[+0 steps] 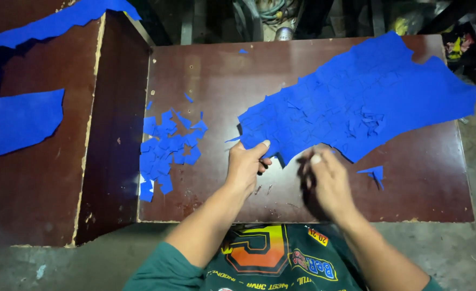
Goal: Using small hand-held snips to precisely cut out intricate patterns from a sheet of blue fabric on a work table.
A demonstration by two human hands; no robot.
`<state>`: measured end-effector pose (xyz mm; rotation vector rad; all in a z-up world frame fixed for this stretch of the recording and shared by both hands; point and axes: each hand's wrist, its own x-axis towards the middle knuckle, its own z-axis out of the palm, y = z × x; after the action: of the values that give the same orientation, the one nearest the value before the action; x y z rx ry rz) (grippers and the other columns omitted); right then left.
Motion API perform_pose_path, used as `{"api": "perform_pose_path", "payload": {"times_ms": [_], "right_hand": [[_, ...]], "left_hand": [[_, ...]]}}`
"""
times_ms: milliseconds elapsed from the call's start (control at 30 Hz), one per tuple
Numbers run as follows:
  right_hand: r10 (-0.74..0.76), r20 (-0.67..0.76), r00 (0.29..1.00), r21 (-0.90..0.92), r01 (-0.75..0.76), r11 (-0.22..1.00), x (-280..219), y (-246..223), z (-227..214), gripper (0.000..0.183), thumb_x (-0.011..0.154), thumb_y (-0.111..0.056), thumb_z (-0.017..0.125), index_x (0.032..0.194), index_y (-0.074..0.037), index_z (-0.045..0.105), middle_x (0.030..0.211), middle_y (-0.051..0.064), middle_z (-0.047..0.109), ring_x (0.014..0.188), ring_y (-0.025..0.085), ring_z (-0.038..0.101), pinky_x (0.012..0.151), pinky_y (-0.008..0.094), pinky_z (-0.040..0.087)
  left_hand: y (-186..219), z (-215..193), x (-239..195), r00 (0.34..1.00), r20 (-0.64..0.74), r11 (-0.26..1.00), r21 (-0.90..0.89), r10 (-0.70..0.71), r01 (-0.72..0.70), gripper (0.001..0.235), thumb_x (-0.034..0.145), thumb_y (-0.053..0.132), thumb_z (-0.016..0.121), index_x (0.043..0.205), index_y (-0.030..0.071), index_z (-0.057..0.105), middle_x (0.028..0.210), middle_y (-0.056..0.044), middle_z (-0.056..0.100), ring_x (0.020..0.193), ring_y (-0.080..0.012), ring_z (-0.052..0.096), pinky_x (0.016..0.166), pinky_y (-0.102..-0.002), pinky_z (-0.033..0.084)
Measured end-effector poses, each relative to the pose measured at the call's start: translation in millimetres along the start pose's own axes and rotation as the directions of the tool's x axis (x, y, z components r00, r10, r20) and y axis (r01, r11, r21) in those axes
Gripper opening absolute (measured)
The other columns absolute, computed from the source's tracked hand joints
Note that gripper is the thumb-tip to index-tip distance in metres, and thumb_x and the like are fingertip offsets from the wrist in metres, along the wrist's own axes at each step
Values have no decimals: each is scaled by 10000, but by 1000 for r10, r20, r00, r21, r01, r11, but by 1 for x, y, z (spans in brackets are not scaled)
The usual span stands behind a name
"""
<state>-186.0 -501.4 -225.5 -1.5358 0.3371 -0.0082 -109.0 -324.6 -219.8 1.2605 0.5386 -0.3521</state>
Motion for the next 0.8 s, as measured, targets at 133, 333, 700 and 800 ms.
{"api": "perform_pose_path", "payload": {"times_ms": [133, 333, 700, 800], "right_hand": [[-569, 48, 821, -899, 283, 333, 44, 3, -30, 202, 1062, -260, 571, 1121, -87, 658, 1185, 148, 622, 1021, 378, 603, 800, 467, 492], [-573, 233, 786, -970, 233, -75, 84, 23, -49, 241, 968, -331, 675, 1056, -107, 667, 1388, 81, 674, 1281, 329, 602, 948, 483, 510], [-537, 476, 696, -863, 487, -134, 116, 23, -33, 279, 978, -358, 666, 1136, -131, 631, 1422, 79, 660, 1326, 337, 597, 1026, 535, 504], [-516, 513, 686, -837, 534, -121, 122, 20, -29, 292, 968, -353, 679, 1144, -126, 627, 1415, 82, 659, 1341, 337, 589, 1036, 536, 508]], "left_hand": [[-17, -10, -4, 1000, 26, 993, 122, -2, -1, 188, 818, 157, 782, 830, 1, 678, 477, -152, 605, 315, -138, 504, 317, -213, 378], [-7, -37, 19, 972, 196, 983, 158, -126, 96, 654, 942, 520, 546, 1254, -55, 539, 830, -220, 676, 689, -264, 651, 556, -295, 513], [-29, -48, 19, 936, 237, 961, 154, -261, 229, 410, 795, 129, 862, 1107, -70, 684, 866, -193, 747, 730, -308, 762, 572, -444, 622], [-49, -46, 30, 957, 235, 975, 181, -170, 129, 350, 732, 84, 911, 1019, -16, 739, 827, -179, 746, 741, -298, 761, 577, -430, 635]]}}
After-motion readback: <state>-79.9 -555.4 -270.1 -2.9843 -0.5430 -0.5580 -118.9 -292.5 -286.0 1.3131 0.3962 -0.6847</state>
